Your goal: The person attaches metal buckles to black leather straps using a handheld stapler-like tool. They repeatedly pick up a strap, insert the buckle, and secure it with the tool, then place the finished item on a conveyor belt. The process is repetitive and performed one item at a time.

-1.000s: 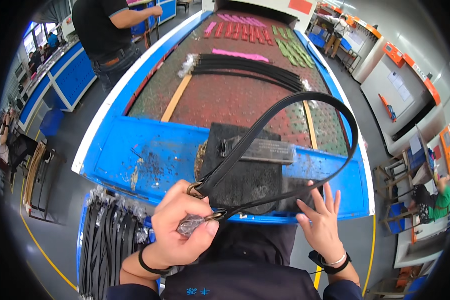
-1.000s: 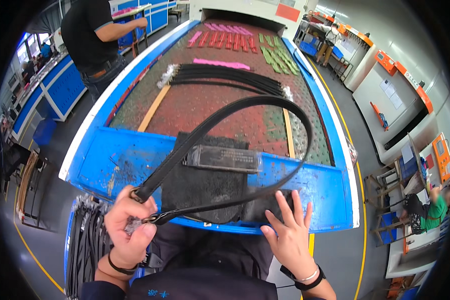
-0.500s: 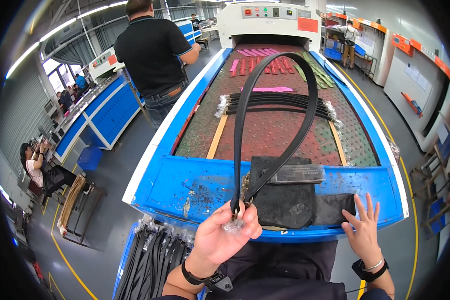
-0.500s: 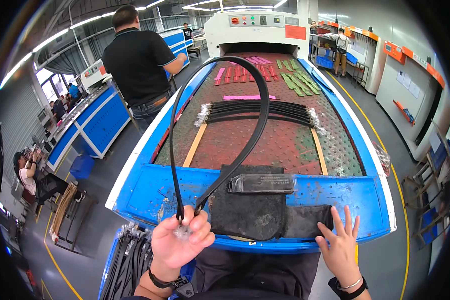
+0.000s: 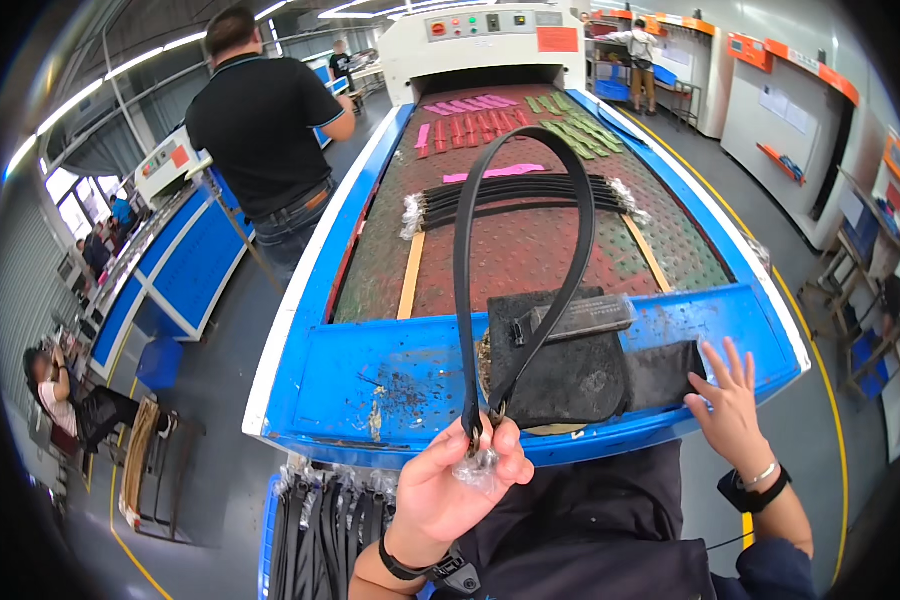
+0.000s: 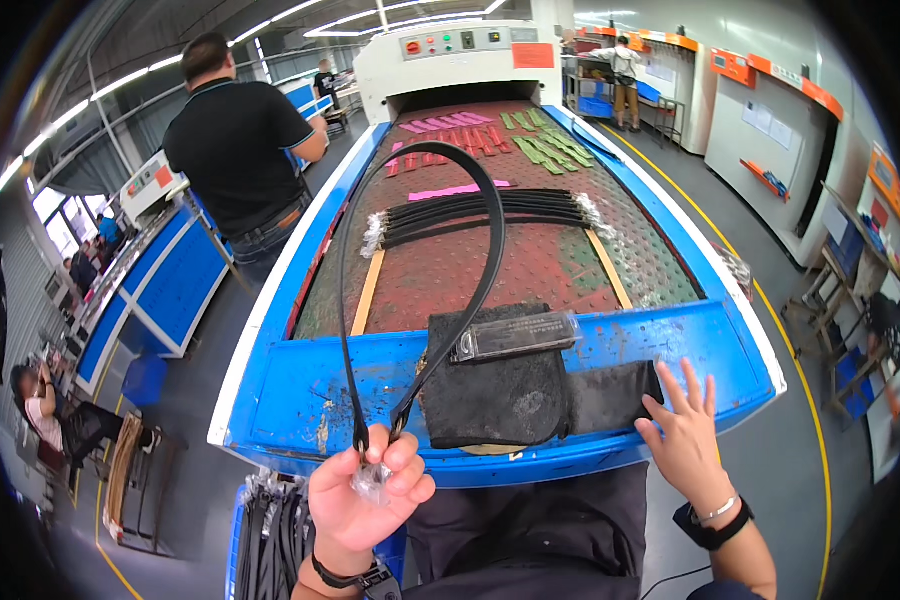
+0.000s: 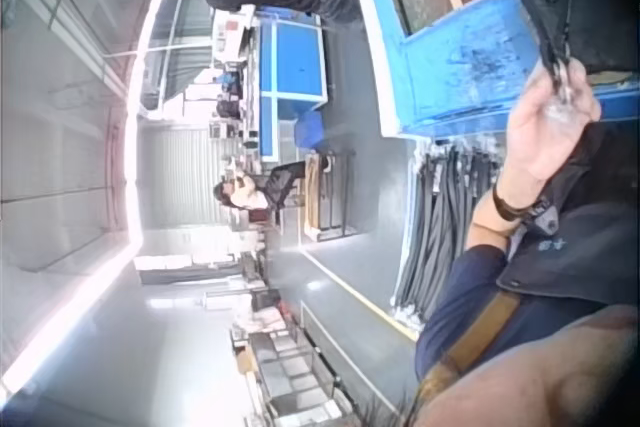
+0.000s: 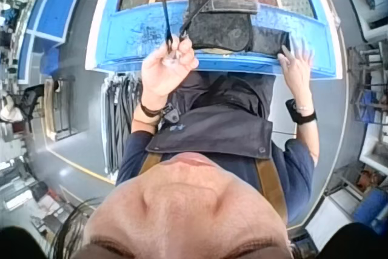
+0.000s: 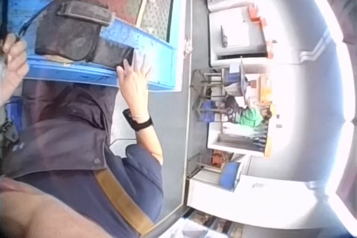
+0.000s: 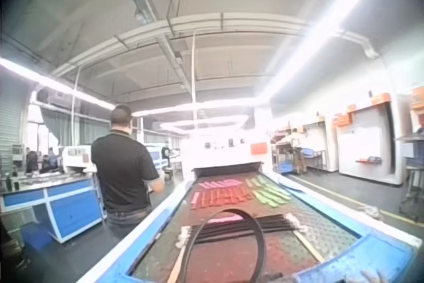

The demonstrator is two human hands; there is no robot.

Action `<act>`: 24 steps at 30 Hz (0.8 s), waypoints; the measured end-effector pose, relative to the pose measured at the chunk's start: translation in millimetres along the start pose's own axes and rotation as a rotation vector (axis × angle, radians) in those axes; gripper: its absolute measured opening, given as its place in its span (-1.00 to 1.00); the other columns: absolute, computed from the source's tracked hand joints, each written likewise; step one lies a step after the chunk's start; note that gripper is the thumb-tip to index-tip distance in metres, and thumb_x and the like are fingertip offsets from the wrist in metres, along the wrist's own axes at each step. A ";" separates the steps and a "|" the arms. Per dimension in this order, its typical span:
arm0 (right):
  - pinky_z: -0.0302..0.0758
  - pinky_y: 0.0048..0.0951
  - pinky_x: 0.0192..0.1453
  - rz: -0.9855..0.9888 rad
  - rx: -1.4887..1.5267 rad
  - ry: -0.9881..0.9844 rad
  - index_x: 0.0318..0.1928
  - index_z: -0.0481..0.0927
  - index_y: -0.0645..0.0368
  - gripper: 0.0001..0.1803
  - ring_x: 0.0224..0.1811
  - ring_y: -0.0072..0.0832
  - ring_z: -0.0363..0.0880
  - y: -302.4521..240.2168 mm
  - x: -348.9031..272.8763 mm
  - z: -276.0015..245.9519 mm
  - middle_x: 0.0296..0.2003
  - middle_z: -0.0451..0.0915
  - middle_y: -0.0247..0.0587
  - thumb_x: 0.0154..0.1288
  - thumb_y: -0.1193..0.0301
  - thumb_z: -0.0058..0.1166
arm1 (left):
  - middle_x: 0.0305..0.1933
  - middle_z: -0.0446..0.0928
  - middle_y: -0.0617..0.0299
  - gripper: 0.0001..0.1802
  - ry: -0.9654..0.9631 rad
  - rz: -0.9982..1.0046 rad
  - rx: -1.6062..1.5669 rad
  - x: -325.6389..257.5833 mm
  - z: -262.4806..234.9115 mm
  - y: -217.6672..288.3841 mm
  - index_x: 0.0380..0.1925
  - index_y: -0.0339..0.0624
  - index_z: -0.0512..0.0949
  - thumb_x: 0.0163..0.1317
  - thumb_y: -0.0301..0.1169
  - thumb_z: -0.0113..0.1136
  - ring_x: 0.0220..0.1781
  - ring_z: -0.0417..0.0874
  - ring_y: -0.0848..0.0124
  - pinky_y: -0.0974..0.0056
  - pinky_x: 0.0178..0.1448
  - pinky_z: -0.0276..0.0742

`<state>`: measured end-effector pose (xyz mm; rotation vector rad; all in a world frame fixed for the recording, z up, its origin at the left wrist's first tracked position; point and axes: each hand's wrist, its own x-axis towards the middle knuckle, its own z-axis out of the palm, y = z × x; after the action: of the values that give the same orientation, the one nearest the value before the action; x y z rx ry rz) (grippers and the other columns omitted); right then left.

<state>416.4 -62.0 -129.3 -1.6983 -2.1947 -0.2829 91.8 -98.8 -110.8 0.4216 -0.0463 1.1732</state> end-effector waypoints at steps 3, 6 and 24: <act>-0.15 0.06 0.36 0.016 0.023 -0.039 -0.16 0.60 0.20 -0.71 0.33 -0.06 0.04 -1.8 -3.7 4.4 0.19 0.28 -0.08 0.11 0.35 0.08 | -0.25 0.34 0.20 -0.80 0.046 -0.010 0.087 -8.5 8.8 3.7 -0.31 -0.17 0.42 0.17 -0.28 0.04 -0.27 0.39 0.38 0.23 -0.12 0.21; -0.14 0.05 0.37 0.054 0.034 -0.007 -0.16 0.61 0.15 -0.72 0.33 -0.09 0.05 -1.6 0.3 9.7 0.18 0.30 -0.13 0.11 0.34 0.08 | -0.27 0.32 0.25 -0.80 0.073 0.015 0.156 -15.8 13.2 7.2 -0.34 -0.15 0.40 0.17 -0.26 0.04 -0.31 0.36 0.42 0.25 -0.15 0.21; 0.07 0.01 0.24 -0.114 0.217 0.090 -0.13 0.60 0.10 -0.69 0.18 -0.13 0.23 -19.8 29.8 5.7 0.00 0.42 -0.10 0.09 0.32 0.13 | -0.19 0.48 0.00 -0.79 0.178 0.186 0.508 -27.3 14.6 4.2 -0.29 -0.31 0.47 0.17 -0.37 0.06 -0.22 0.54 0.24 0.20 -0.06 0.42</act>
<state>389.9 -38.5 -121.8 -1.4217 -2.1720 -0.1411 79.8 -126.6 -102.9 0.7688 0.3809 1.4009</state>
